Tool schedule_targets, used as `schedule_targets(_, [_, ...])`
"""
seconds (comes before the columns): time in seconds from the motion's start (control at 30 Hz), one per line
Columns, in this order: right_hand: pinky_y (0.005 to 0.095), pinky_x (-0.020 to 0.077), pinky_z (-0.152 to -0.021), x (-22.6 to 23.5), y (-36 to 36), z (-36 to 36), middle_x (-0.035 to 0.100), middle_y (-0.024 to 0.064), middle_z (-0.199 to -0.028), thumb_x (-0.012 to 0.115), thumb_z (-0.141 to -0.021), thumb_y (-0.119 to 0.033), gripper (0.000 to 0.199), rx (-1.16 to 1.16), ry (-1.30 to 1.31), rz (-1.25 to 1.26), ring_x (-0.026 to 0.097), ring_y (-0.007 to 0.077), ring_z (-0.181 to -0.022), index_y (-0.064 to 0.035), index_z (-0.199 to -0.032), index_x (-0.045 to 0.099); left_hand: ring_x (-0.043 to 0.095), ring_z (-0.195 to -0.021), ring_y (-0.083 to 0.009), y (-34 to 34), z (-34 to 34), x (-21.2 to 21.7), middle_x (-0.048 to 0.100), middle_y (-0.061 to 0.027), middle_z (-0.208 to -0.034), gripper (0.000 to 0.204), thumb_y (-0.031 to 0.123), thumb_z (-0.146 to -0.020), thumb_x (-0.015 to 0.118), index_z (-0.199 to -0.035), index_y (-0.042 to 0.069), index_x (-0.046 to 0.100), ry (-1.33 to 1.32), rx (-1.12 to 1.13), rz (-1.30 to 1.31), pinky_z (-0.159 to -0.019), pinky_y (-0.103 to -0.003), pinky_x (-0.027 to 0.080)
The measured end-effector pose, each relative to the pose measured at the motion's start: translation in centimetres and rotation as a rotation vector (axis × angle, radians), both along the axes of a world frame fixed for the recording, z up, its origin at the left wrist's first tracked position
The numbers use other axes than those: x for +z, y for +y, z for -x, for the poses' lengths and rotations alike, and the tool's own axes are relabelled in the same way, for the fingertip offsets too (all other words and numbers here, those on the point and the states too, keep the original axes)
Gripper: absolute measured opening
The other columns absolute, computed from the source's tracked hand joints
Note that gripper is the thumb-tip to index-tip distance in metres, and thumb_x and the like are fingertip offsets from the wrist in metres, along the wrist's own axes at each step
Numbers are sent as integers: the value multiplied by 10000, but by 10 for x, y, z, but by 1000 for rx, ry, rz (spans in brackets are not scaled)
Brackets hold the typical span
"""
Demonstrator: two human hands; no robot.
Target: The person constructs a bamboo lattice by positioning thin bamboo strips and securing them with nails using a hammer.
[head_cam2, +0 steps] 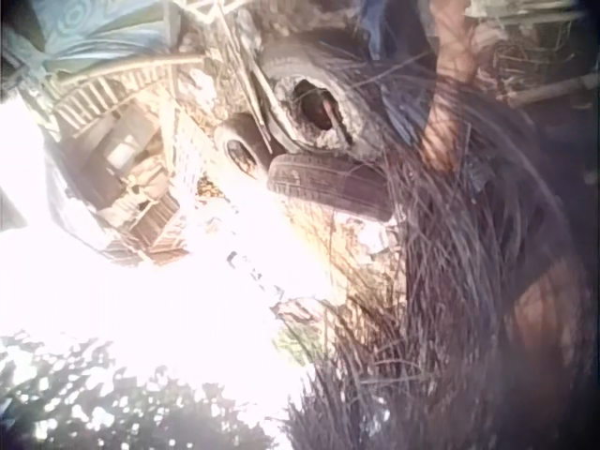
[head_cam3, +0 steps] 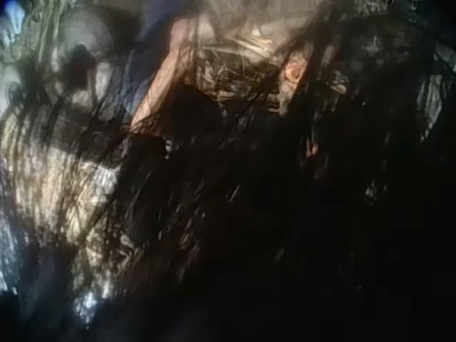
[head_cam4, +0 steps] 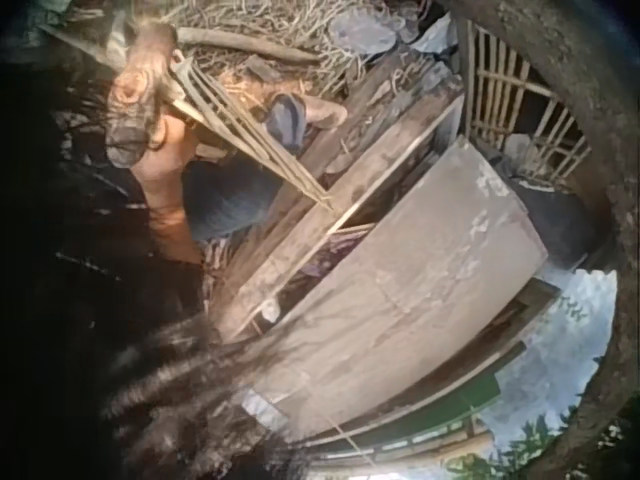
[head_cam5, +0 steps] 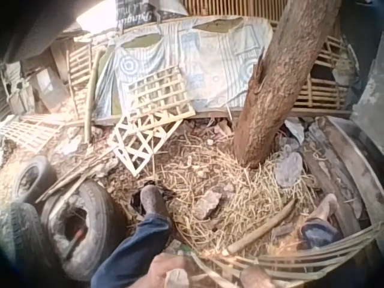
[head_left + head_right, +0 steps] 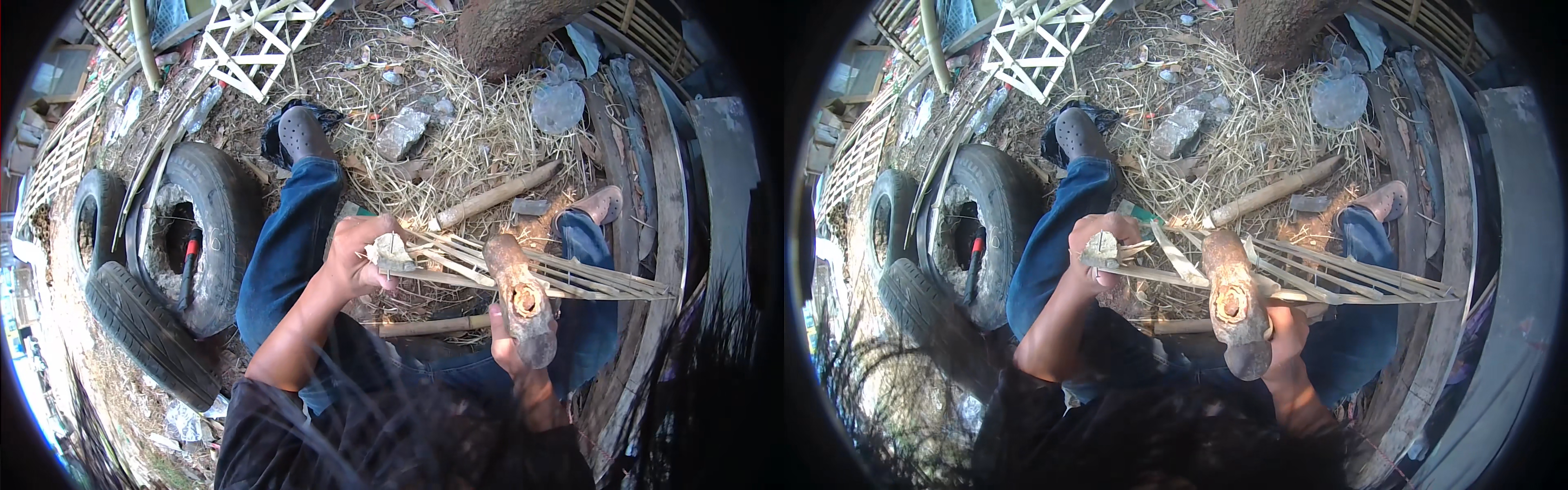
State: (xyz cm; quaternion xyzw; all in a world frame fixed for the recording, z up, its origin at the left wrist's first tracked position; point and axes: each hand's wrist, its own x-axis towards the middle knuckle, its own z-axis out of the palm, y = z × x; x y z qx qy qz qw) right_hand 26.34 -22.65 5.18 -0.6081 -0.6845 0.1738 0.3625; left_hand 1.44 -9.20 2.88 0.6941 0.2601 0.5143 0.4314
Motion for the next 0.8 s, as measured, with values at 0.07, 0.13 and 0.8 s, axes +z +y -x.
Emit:
schedule_targets(0.07, [383,488,-905,5,5,-2,652,187,-1116,701,-823,-117,346,29,63,19,634,366,-990,3,-1142,641,500,-468,-173,1,-1,2,508,-53,-563,689,691,-858,539,-699,23,480,21,11,-4,-456,-301,400])
schedule_targets(0.13, [367,499,-785,3,9,-4,657,164,-965,713,-788,-71,305,-8,100,-24,645,327,-862,11,-1064,616,490,-475,-158,3,-5,-6,512,-52,-567,685,681,-871,530,-689,24,465,4,22,24,-456,-298,392])
schedule_targets(0.8, [401,512,-609,-27,2,-74,645,189,-748,714,-771,-98,215,-211,169,108,674,346,-688,-6,-939,616,348,-396,-43,130,18,-84,381,57,-535,378,375,-1015,501,-747,116,438,-238,577,603,-366,-221,285])
